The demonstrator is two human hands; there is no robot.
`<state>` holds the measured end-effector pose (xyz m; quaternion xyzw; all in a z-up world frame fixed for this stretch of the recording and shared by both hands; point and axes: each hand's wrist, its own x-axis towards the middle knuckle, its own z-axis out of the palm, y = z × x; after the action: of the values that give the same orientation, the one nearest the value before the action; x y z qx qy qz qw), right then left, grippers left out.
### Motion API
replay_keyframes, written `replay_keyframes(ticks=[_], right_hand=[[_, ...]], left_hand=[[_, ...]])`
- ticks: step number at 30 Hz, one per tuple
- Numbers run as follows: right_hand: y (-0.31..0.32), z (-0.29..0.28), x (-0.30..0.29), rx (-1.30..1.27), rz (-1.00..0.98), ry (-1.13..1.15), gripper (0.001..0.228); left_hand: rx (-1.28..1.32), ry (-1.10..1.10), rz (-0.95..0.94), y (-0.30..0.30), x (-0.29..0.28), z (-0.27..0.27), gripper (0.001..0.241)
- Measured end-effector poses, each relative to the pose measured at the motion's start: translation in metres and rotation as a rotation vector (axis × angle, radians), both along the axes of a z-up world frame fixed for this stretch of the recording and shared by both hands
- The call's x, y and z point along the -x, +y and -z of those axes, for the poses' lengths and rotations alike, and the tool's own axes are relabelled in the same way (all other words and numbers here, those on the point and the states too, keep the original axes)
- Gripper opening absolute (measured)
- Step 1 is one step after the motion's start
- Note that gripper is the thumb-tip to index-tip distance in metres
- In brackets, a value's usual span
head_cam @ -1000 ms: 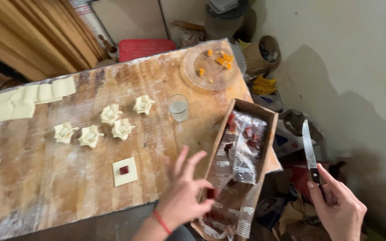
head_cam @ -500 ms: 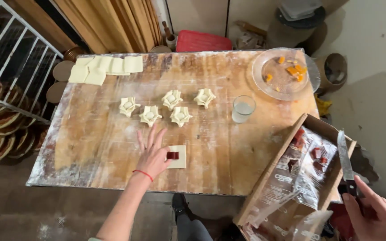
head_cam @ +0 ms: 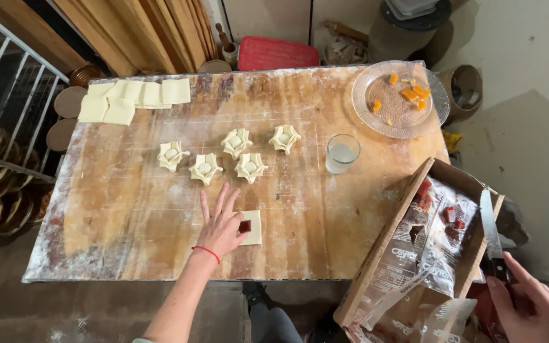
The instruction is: Assembling square dough pieces with fruit paste filling into star-shaped pastries.
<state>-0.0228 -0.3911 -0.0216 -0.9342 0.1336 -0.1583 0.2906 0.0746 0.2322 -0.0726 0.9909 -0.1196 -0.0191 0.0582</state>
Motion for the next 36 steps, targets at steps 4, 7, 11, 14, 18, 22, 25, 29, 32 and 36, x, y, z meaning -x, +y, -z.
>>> replay_keyframes(ticks=[4,7,11,14,18,22,25,29,32,36], right_hand=[[0.055,-0.001,0.002,-0.016,0.030,-0.004,0.047],[0.084,-0.006,0.000,-0.010,0.069,-0.010,0.046],[0.102,-0.005,-0.002,-0.023,0.088,0.035,0.049],[0.102,0.001,-0.004,-0.020,0.112,0.048,0.048],[0.108,-0.006,-0.016,-0.042,0.098,0.126,0.049],[0.112,-0.016,-0.032,0.079,-0.006,0.187,0.049],[0.110,-0.014,-0.042,0.122,-0.040,0.247,0.050],[0.113,-0.010,-0.048,0.250,-0.080,0.299,0.048],[0.111,-0.006,-0.043,0.290,-0.104,0.237,0.047],[0.098,-0.006,-0.045,0.340,-0.094,0.185,0.045]], left_hand=[[0.043,-0.014,0.003,-0.001,0.001,0.006,0.035],[0.073,-0.038,0.005,0.003,0.002,0.022,0.024],[0.098,-0.081,-0.001,0.003,0.001,0.028,0.022],[0.056,-0.025,-0.024,0.001,0.003,0.019,0.026],[0.051,0.002,-0.030,0.000,0.001,0.015,0.026],[0.097,0.019,-0.029,0.004,0.000,0.018,0.038],[0.098,-0.001,-0.023,0.005,0.000,0.023,0.036],[0.085,-0.021,-0.013,0.006,-0.001,0.030,0.026],[0.117,-0.067,0.016,0.009,0.000,0.036,0.023],[0.133,-0.031,0.010,0.009,-0.001,0.025,0.027]])
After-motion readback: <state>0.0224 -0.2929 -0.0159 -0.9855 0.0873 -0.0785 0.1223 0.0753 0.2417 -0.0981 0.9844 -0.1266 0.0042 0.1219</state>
